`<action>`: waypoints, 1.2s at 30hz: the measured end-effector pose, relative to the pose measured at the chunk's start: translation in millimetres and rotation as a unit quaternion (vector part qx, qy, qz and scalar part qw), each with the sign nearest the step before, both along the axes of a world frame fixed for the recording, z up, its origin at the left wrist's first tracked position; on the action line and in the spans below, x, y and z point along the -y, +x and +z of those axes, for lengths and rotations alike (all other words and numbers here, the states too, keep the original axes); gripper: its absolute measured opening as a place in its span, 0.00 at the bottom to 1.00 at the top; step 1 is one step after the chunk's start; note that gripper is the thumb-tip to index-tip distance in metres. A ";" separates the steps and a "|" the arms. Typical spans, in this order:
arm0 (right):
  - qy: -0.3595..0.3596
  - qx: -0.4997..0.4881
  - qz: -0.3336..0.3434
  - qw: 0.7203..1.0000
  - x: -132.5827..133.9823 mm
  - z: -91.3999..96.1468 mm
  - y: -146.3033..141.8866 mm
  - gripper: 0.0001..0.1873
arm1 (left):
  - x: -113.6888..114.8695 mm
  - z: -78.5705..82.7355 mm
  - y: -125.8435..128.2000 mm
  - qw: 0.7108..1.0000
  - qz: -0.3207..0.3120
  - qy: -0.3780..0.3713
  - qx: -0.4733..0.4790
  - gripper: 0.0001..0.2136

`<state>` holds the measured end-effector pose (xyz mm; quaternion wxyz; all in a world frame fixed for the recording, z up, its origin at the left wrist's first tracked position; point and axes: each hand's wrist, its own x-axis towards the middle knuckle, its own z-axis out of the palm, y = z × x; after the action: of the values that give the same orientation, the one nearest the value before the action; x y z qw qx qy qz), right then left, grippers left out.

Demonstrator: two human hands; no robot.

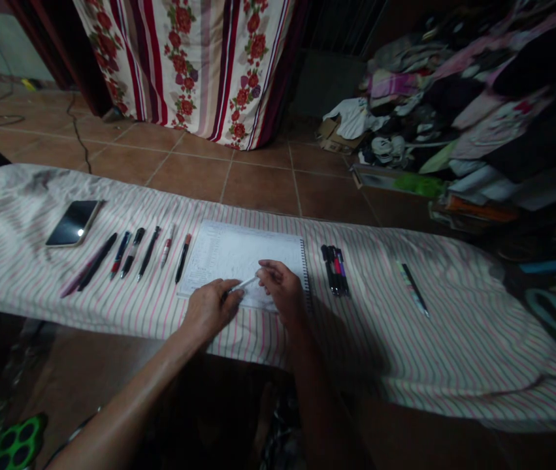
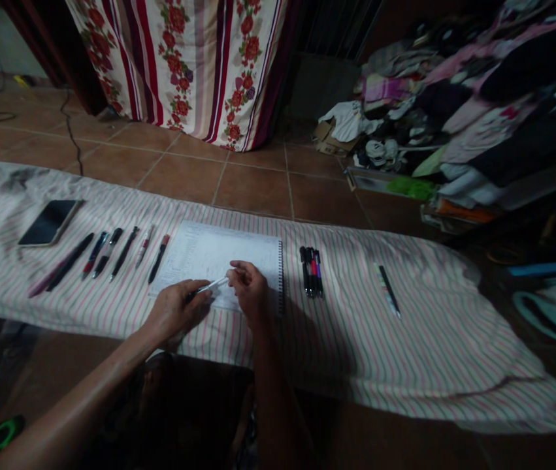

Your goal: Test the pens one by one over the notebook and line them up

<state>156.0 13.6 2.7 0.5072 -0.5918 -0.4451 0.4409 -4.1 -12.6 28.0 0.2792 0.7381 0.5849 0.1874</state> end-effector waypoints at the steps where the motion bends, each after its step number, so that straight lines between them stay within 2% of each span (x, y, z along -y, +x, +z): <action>1: 0.001 -0.003 -0.002 1.000 0.1 1.1 -0.9 0.18 | -0.1 0.1 -0.9 1.000 0.006 0.001 -0.003 0.15; 5: -0.008 -0.002 0.003 1.000 0.1 4.5 -4.2 0.16 | 0.3 0.8 -4.8 1.000 0.017 0.010 -0.015 0.13; 10: 0.007 0.026 0.045 0.999 -0.1 3.3 -16.4 0.11 | 0.4 1.0 -9.7 1.000 0.013 0.010 0.011 0.16; 15: 0.011 0.042 0.075 0.996 -4.0 1.6 -36.6 0.09 | -1.2 4.2 -21.0 0.999 0.048 0.005 0.007 0.13; 19: -0.011 0.004 0.069 0.998 -6.5 7.3 -54.7 0.13 | 1.8 5.7 -33.7 0.994 0.107 0.018 0.023 0.13; 23: -0.043 -0.038 0.077 0.995 0.5 17.3 -72.3 0.16 | 8.9 9.4 -46.8 0.987 0.157 -0.004 0.040 0.14; 27: -0.029 -0.109 0.090 0.990 12.9 24.0 -87.7 0.19 | 15.8 16.9 -59.6 0.985 0.162 -0.029 0.042 0.15; 31: -0.036 -0.183 0.068 0.980 21.6 28.5 -95.2 0.18 | 21.2 25.9 -69.4 0.987 0.157 -0.019 0.006 0.16; 36: -0.020 -0.204 0.050 0.977 32.1 31.8 -90.8 0.21 | 34.5 38.0 -77.6 0.991 0.131 -0.004 -0.019 0.15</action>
<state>65.1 -18.5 34.5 0.5531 -0.4764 -0.3522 0.5857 -81.7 -47.1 66.0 0.2440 0.6575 0.6824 0.2063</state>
